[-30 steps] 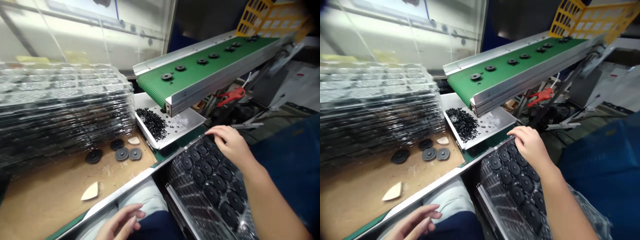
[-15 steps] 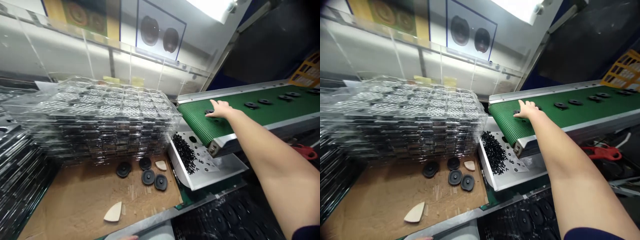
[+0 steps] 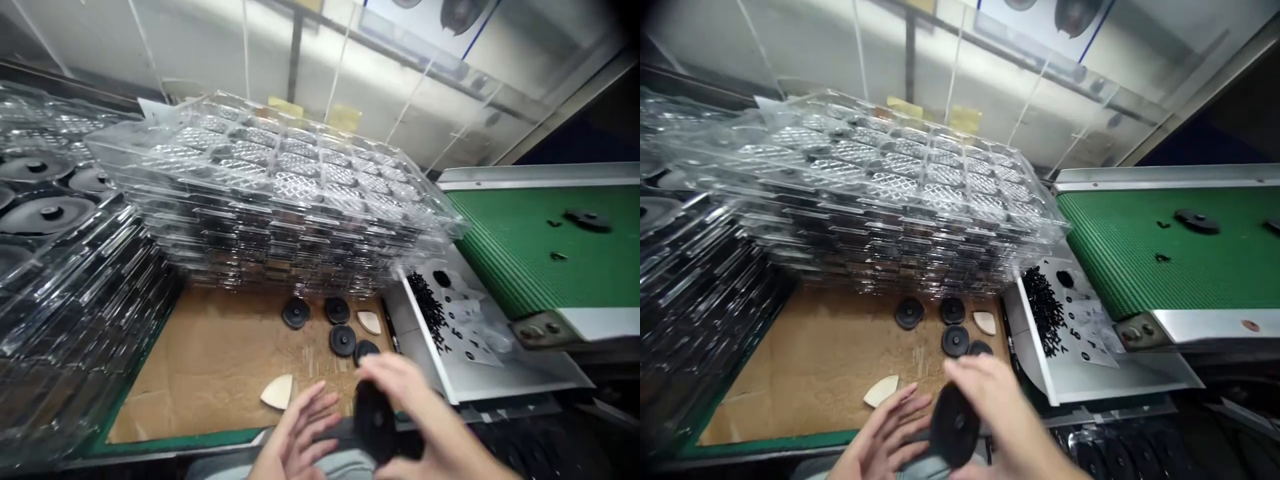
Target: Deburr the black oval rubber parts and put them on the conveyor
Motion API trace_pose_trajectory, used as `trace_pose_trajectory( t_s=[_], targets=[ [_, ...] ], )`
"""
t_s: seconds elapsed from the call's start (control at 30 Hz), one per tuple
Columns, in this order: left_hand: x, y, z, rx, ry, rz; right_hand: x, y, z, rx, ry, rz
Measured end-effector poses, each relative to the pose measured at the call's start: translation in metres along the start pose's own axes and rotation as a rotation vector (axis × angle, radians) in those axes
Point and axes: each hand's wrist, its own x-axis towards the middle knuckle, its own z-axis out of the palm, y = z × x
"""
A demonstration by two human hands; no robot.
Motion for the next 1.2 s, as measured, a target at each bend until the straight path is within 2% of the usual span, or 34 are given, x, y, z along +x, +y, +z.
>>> trace_pose_trajectory(
  t_s=[0.03,0.07,0.1,0.17,0.27,0.33,0.43,0.57,0.67,0.77,0.87,0.93,1.0,1.1,1.13,1.2],
  targets=[
    [0.001,-0.003,-0.002,-0.035,-0.042,-0.019,-0.005,-0.005,0.034,0.114,-0.009,-0.010],
    [0.000,-0.005,-0.004,-0.056,-0.072,-0.046,-0.008,-0.009,0.064,0.214,-0.017,0.066],
    [0.000,-0.006,-0.008,-0.063,-0.084,-0.071,-0.009,-0.012,0.087,0.298,-0.008,0.134],
    [-0.004,-0.001,-0.016,-0.076,-0.049,-0.103,-0.004,-0.020,0.118,0.414,0.043,0.221],
    [-0.015,0.020,-0.029,-0.141,0.094,-0.146,0.013,-0.027,0.137,0.450,0.105,0.184],
    [-0.024,0.039,-0.036,-0.208,0.181,-0.144,0.026,-0.025,0.143,0.345,0.145,0.180],
    [-0.036,0.060,-0.045,-0.276,0.265,-0.048,0.039,-0.016,0.159,0.166,0.184,0.241],
    [-0.045,0.069,-0.054,-0.349,0.339,0.080,0.041,-0.010,0.183,0.170,0.187,0.205],
    [-0.046,0.068,-0.056,-0.402,0.362,0.125,0.046,-0.014,0.179,0.215,0.156,0.097],
    [-0.043,0.069,-0.053,-0.401,0.372,0.118,0.067,-0.030,0.153,0.250,0.128,0.057],
    [-0.039,0.070,-0.046,-0.335,0.358,0.124,0.090,-0.064,0.120,0.294,0.178,0.065],
    [-0.038,0.071,-0.040,-0.296,0.340,0.112,0.099,-0.090,0.104,0.321,0.271,-0.036],
    [-0.039,0.071,-0.035,-0.281,0.336,0.080,0.102,-0.109,0.096,0.323,0.247,-0.142],
    [-0.041,0.070,-0.029,-0.268,0.378,0.052,0.104,-0.120,0.092,0.310,0.055,-0.169],
    [-0.041,0.070,-0.026,-0.255,0.381,0.046,0.105,-0.120,0.092,0.278,0.050,-0.155],
    [-0.040,0.070,-0.021,-0.226,0.367,0.031,0.106,-0.118,0.090,0.203,0.158,-0.141]
  ],
)
